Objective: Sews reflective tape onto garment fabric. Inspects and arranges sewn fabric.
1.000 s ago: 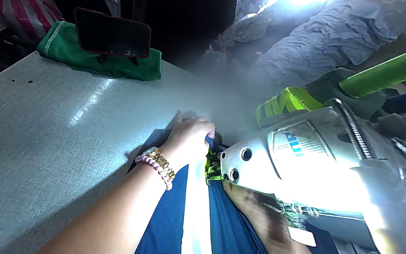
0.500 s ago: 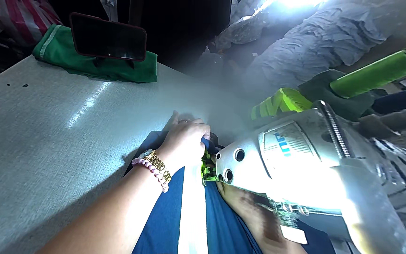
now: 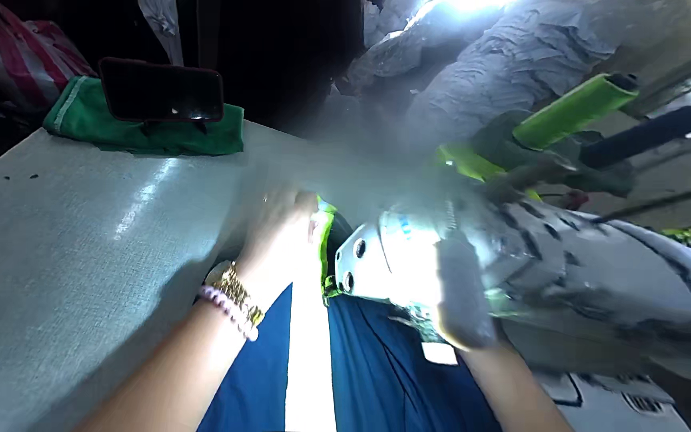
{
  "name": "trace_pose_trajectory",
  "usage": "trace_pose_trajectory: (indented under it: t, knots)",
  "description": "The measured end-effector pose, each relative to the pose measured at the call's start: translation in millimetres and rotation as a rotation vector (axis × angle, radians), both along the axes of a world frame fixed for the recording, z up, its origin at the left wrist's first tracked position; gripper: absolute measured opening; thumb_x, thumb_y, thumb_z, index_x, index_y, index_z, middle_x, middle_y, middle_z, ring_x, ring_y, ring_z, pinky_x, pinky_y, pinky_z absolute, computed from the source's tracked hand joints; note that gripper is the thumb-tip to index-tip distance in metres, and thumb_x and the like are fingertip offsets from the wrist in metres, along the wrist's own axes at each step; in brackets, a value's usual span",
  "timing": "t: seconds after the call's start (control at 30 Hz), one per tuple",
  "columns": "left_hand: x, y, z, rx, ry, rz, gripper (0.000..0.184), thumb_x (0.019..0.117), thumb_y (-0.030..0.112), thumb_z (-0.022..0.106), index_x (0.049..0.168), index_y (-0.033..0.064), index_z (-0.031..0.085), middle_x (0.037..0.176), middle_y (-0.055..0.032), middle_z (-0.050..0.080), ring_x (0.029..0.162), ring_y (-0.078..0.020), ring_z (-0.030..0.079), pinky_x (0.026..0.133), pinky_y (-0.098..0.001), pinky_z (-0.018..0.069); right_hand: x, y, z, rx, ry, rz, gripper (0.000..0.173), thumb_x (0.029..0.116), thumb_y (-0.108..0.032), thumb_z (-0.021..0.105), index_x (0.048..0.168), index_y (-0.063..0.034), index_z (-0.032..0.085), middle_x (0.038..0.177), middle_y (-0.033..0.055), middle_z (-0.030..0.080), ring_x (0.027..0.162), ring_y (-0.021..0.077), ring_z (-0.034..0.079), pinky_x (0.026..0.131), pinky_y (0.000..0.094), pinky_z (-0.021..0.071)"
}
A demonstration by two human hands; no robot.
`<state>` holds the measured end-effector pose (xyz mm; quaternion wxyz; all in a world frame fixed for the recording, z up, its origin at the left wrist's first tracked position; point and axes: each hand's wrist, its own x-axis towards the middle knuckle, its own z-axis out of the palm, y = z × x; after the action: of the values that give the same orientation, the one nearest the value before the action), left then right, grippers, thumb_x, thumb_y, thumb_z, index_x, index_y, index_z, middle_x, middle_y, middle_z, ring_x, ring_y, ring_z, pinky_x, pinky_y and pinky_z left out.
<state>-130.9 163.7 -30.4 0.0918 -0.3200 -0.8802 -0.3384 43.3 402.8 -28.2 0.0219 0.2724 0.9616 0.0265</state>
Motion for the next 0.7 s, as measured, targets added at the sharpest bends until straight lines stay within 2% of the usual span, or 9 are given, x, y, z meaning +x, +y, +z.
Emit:
trace_pose_trajectory:
  t: [0.1, 0.13, 0.23, 0.3, 0.4, 0.5, 0.53, 0.63, 0.7]
  knots:
    - [60, -22, 10, -0.21, -0.018, -0.127, 0.032, 0.0958, 0.022, 0.065, 0.122, 0.0037, 0.07, 0.126, -0.0192, 0.065, 0.125, -0.0367, 0.059, 0.112, -0.0576, 0.0385, 33, -47, 8, -0.096, 0.339, 0.228, 0.035, 0.0998, -0.018, 0.052, 0.115, 0.0079, 0.068, 0.113, 0.0296, 0.068, 0.108, 0.0447, 0.067, 0.093, 0.0593, 0.0537]
    - [82, -29, 2, -0.272, 0.035, -0.171, 0.039, 0.0988, 0.029, 0.058, 0.126, 0.0043, 0.068, 0.131, -0.0188, 0.064, 0.129, -0.0358, 0.058, 0.113, -0.0607, 0.0384, 50, -63, 3, -0.144, 0.395, 0.288, 0.046, 0.1016, -0.031, 0.049, 0.125, 0.0043, 0.066, 0.121, 0.0256, 0.066, 0.111, 0.0398, 0.067, 0.092, 0.0558, 0.0557]
    - [141, -56, -8, -0.424, -0.047, -0.23, 0.059, 0.1052, 0.047, 0.039, 0.147, 0.01, 0.056, 0.153, -0.0133, 0.052, 0.145, -0.0338, 0.045, 0.115, -0.0686, 0.0303, 96, -93, -24, -0.29, 0.31, 0.374, 0.077, 0.1039, -0.064, 0.032, 0.155, -0.0076, 0.046, 0.157, 0.0199, 0.046, 0.146, 0.0384, 0.043, 0.118, 0.0626, 0.0333]
    - [156, -77, -17, -0.555, -0.148, -0.279, 0.072, 0.1027, 0.062, 0.034, 0.159, 0.0165, 0.04, 0.166, -0.0099, 0.034, 0.154, -0.0342, 0.028, 0.116, -0.0755, 0.0158, 104, -72, -49, -0.147, 0.31, 0.433, 0.08, 0.1011, -0.071, 0.024, 0.153, -0.0167, 0.05, 0.157, 0.0173, 0.047, 0.147, 0.0396, 0.041, 0.116, 0.069, 0.0303]
    - [156, -93, -42, -0.505, 0.024, -0.276, 0.08, 0.0969, 0.075, 0.025, 0.158, 0.026, 0.043, 0.164, -0.0068, 0.038, 0.153, -0.0327, 0.031, 0.114, -0.0776, 0.0167, 101, -29, -50, -0.03, 0.303, 0.424, 0.075, 0.1006, -0.071, 0.026, 0.15, -0.0229, 0.055, 0.157, 0.0186, 0.047, 0.147, 0.0423, 0.041, 0.114, 0.0688, 0.0339]
    - [161, -92, -45, -0.467, 0.097, -0.255, 0.081, 0.098, 0.073, 0.025, 0.157, 0.0221, 0.044, 0.163, -0.0109, 0.038, 0.153, -0.033, 0.032, 0.116, -0.0745, 0.0167, 99, -53, -27, -0.062, 0.338, 0.398, 0.06, 0.1012, -0.055, 0.048, 0.142, -0.0133, 0.062, 0.153, 0.0245, 0.049, 0.146, 0.0484, 0.039, 0.115, 0.0729, 0.0287]
    - [166, -91, -46, -0.447, 0.116, -0.248, 0.08, 0.0993, 0.071, 0.025, 0.156, 0.0185, 0.046, 0.163, -0.0118, 0.04, 0.152, -0.0331, 0.033, 0.117, -0.0738, 0.0172, 101, -73, -22, -0.086, 0.387, 0.442, 0.053, 0.1015, -0.048, 0.051, 0.137, -0.0114, 0.066, 0.149, 0.0218, 0.054, 0.144, 0.0449, 0.044, 0.114, 0.0705, 0.0325]
    - [185, -95, -50, -0.41, 0.179, -0.252, 0.073, 0.104, 0.062, 0.024, 0.151, 0.0135, 0.053, 0.157, -0.0074, 0.049, 0.148, -0.0281, 0.041, 0.116, -0.073, 0.0229, 117, -129, -30, -0.232, 0.524, 0.579, 0.038, 0.1062, -0.039, 0.047, 0.125, -0.019, 0.074, 0.13, 0.0056, 0.071, 0.125, 0.0251, 0.065, 0.107, 0.0527, 0.0503]
    - [189, -99, -51, -0.443, 0.16, -0.263, 0.076, 0.1043, 0.064, 0.019, 0.154, 0.0158, 0.048, 0.159, -0.005, 0.047, 0.149, -0.0263, 0.04, 0.116, -0.0725, 0.0228, 128, -147, -45, -0.289, 0.555, 0.601, 0.033, 0.1056, -0.037, 0.049, 0.122, -0.0243, 0.075, 0.123, 0.002, 0.073, 0.118, 0.0211, 0.068, 0.103, 0.0465, 0.0534]
